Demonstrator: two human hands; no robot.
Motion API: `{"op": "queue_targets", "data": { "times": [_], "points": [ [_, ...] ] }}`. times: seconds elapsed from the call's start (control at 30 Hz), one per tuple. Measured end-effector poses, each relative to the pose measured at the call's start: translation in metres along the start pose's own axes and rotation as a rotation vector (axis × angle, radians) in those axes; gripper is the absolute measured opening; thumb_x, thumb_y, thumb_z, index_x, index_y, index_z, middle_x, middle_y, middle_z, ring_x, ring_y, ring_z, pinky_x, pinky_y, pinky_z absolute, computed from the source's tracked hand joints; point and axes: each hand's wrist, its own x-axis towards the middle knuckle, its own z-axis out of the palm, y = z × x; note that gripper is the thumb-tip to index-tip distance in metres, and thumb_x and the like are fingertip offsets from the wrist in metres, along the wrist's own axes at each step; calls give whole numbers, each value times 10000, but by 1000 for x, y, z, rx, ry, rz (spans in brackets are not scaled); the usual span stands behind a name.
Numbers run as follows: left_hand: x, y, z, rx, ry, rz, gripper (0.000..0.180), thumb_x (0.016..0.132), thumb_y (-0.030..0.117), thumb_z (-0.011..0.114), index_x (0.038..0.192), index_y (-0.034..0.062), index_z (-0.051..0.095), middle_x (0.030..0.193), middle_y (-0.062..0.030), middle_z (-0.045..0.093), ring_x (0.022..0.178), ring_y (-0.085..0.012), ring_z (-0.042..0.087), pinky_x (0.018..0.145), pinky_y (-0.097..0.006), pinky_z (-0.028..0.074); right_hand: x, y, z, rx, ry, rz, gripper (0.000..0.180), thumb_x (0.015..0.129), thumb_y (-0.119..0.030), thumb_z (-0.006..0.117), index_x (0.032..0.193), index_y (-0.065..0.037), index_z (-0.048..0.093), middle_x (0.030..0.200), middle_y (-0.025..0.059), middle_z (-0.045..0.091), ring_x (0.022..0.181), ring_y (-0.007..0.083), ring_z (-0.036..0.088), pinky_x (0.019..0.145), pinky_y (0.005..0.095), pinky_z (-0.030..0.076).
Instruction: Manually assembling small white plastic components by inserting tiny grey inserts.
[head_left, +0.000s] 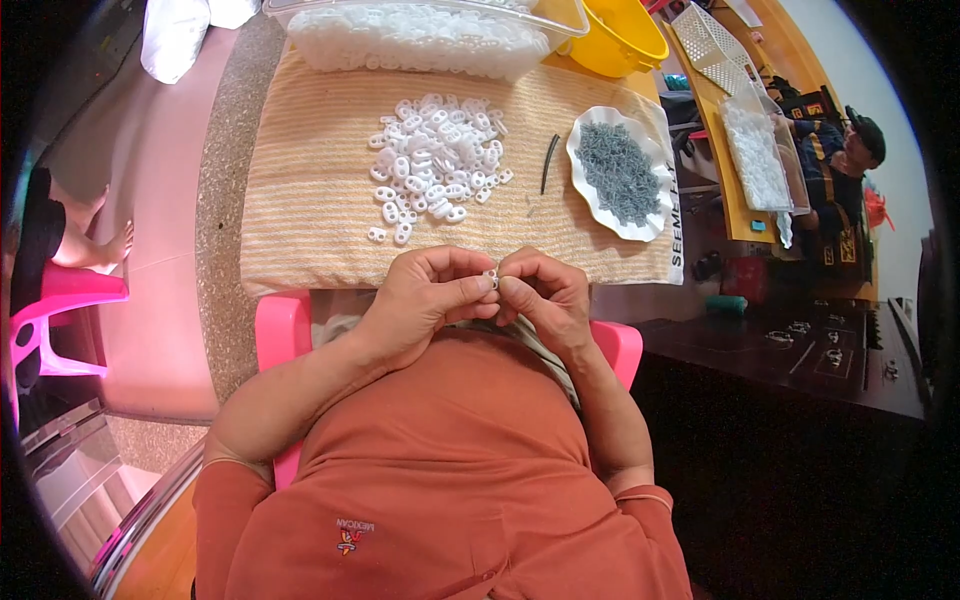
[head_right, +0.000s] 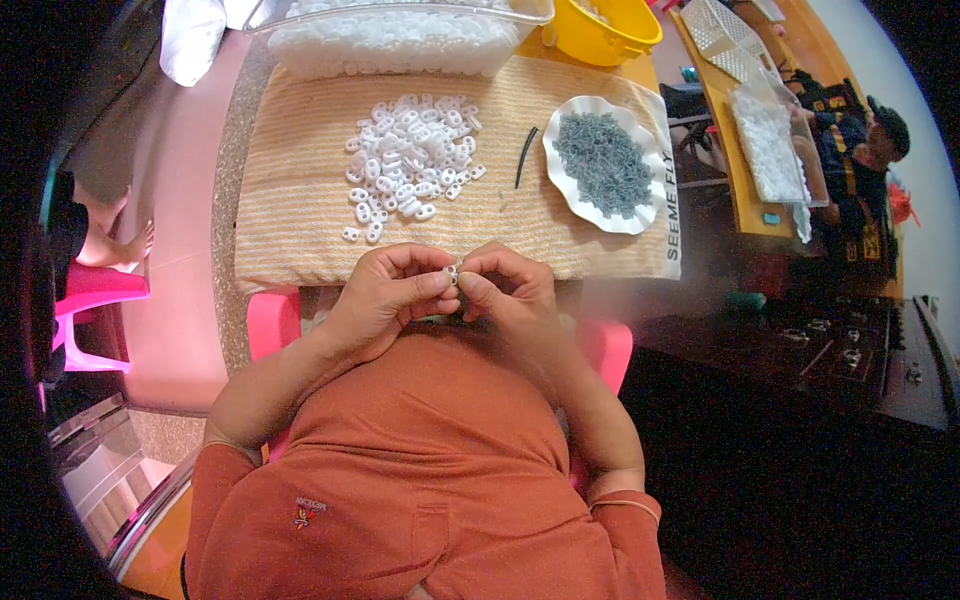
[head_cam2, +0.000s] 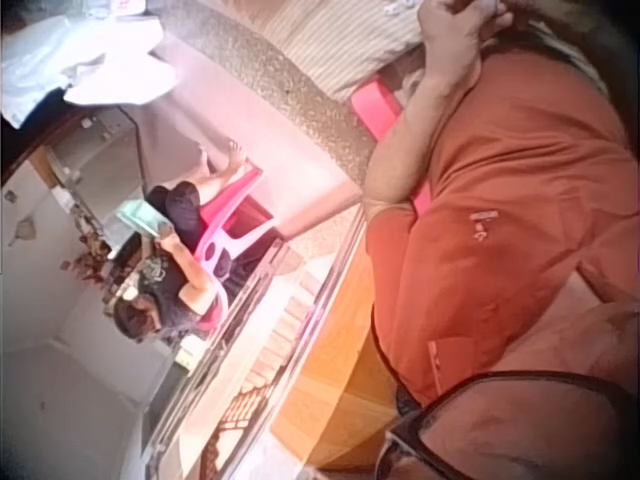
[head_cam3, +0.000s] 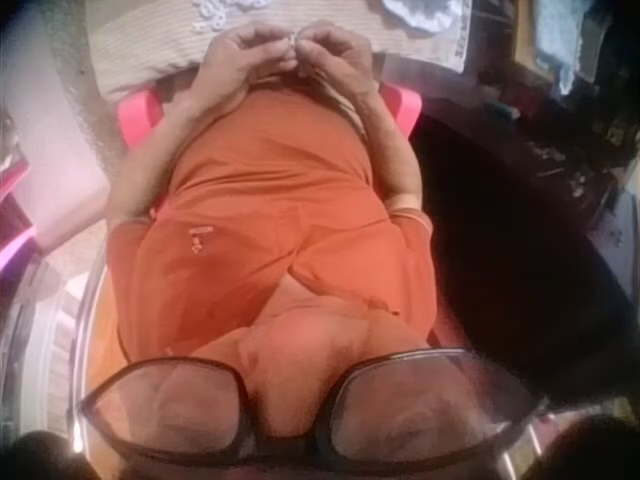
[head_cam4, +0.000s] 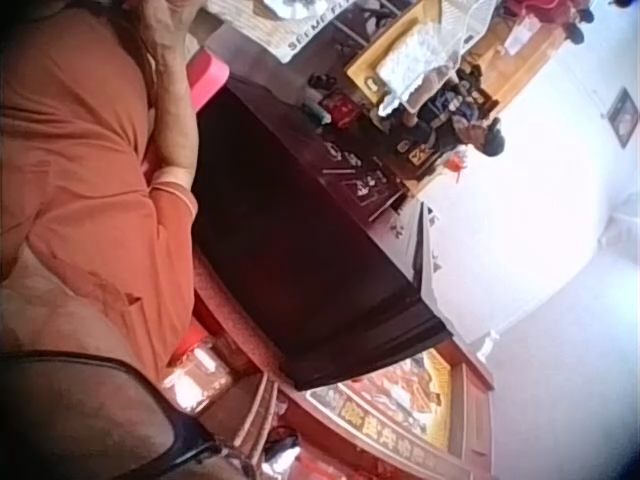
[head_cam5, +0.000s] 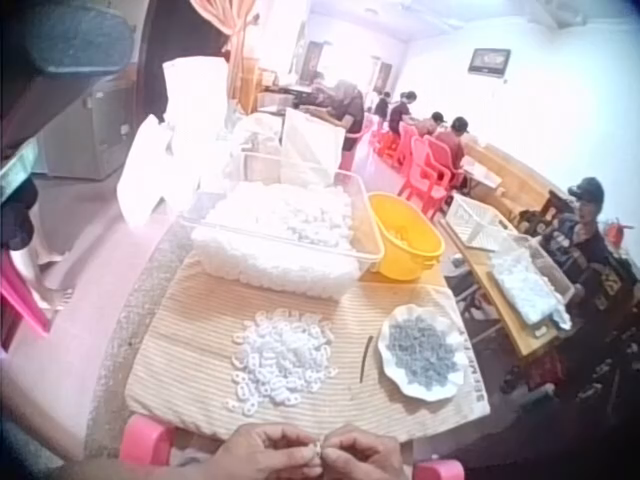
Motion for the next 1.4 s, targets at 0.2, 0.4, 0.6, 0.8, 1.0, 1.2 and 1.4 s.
{"op": "queue_targets", "data": {
  "times": [0.2,0.4,0.6,0.8,1.0,1.2,1.4],
  "points": [
    [1,-2,-1,-1,7,6,177,873,49,639,1036,-13,615,921,-67,647,814,-121,639,735,-241,562,0,0,-1,4,-3,23,113,930,-60,565,927,49,599,910,85,577,661,107,577,576,233,520],
    [1,-1,-1,-13,10,5,171,871,43,638,1032,-12,616,921,-67,648,814,-121,639,735,-240,563,0,1,-1,23,11,41,120,930,-68,567,927,48,598,913,89,580,661,110,577,574,239,525],
    [0,0,0,-12,4,5,178,873,41,635,1041,-15,617,927,-67,649,816,-120,638,739,-242,564,0,3,-2,24,4,27,119,930,-66,567,927,49,599,909,90,578,662,110,577,573,237,522],
    [0,-1,0,-3,3,4,178,874,38,632,1041,-18,616,927,-68,649,813,-120,639,737,-238,562,0,4,-2,6,-7,1,114,932,-59,560,923,49,598,908,86,573,664,107,576,575,232,517],
    [1,-2,-1,2,21,1,165,874,34,629,1029,-22,616,915,-73,651,800,-127,645,730,-241,564,0,1,-1,-33,-4,18,110,933,-54,557,922,49,596,909,82,571,666,105,578,584,232,519],
    [0,-3,0,34,19,22,172,876,33,625,1032,-38,617,907,-90,661,788,-143,657,728,-245,565,-1,1,1,-63,4,9,98,925,-36,566,922,54,602,902,80,583,681,105,587,602,219,507],
    [-4,-6,3,111,72,94,198,857,24,647,1038,-50,610,916,-110,662,781,-157,658,730,-265,568,-1,3,2,-79,-9,-32,93,919,-24,572,933,58,614,907,84,596,694,103,590,620,209,495]
  ]
}}
